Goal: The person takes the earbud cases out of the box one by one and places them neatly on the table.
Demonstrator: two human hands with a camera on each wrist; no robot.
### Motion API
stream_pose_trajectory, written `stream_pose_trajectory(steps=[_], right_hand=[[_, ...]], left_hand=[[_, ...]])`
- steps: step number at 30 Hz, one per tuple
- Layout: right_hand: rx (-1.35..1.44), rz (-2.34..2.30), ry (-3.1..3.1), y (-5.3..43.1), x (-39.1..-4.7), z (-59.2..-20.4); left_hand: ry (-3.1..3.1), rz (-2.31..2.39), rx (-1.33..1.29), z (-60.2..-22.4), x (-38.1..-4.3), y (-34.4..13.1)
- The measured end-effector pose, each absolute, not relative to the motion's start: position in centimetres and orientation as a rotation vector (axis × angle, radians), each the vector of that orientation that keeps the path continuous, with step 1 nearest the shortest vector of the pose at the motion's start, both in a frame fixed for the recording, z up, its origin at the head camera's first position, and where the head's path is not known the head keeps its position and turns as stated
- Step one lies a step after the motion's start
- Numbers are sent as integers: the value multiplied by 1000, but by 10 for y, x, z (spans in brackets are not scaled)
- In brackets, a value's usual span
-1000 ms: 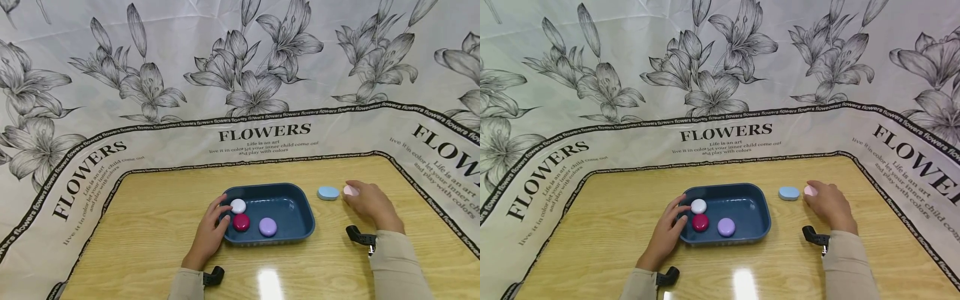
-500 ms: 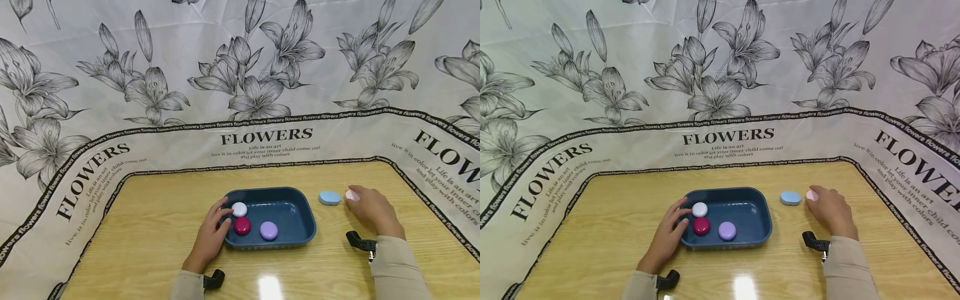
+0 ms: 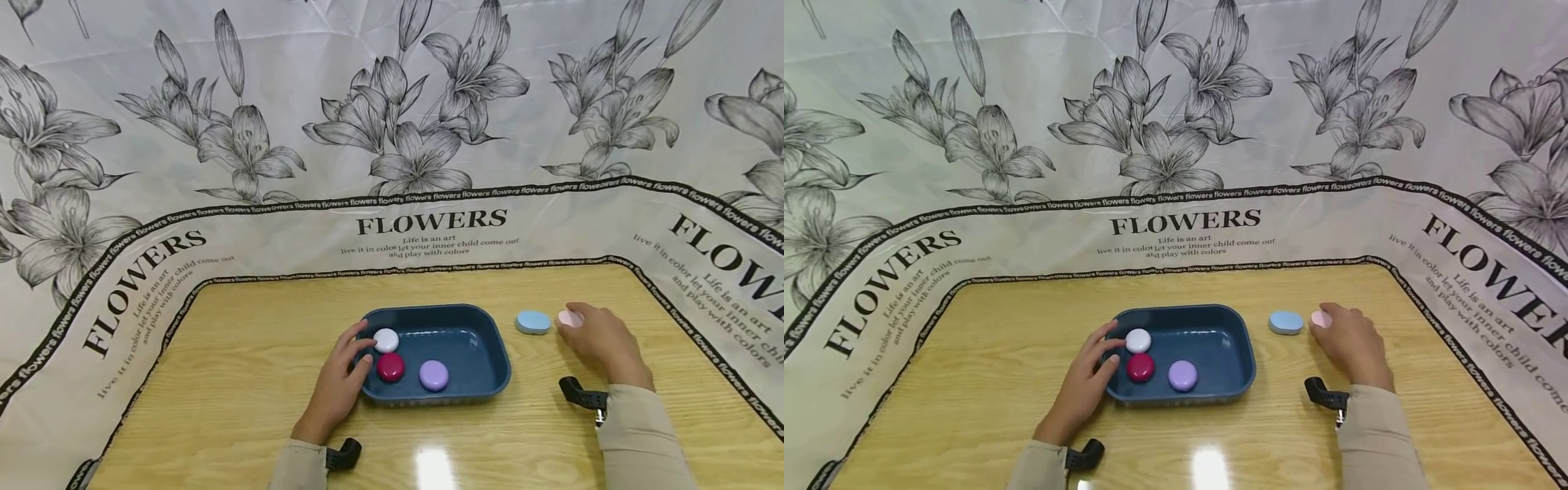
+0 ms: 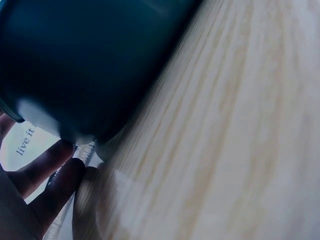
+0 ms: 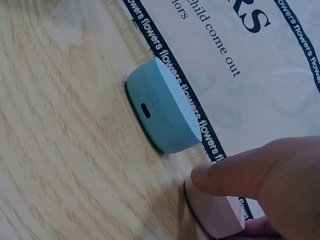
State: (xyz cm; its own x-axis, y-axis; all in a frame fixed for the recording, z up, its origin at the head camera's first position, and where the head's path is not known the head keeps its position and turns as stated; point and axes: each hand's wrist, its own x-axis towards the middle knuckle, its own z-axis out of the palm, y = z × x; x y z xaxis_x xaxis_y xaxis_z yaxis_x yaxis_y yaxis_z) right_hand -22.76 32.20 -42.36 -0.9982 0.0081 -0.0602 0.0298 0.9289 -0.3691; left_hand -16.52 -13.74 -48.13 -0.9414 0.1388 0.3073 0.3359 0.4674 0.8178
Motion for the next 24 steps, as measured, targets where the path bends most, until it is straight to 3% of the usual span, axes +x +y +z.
stream_pose_trajectory(steps=[24], right_hand=[[120, -571, 2970, 326, -228, -421]], left_hand=[[-2508, -1473, -430, -480, -164, -138]])
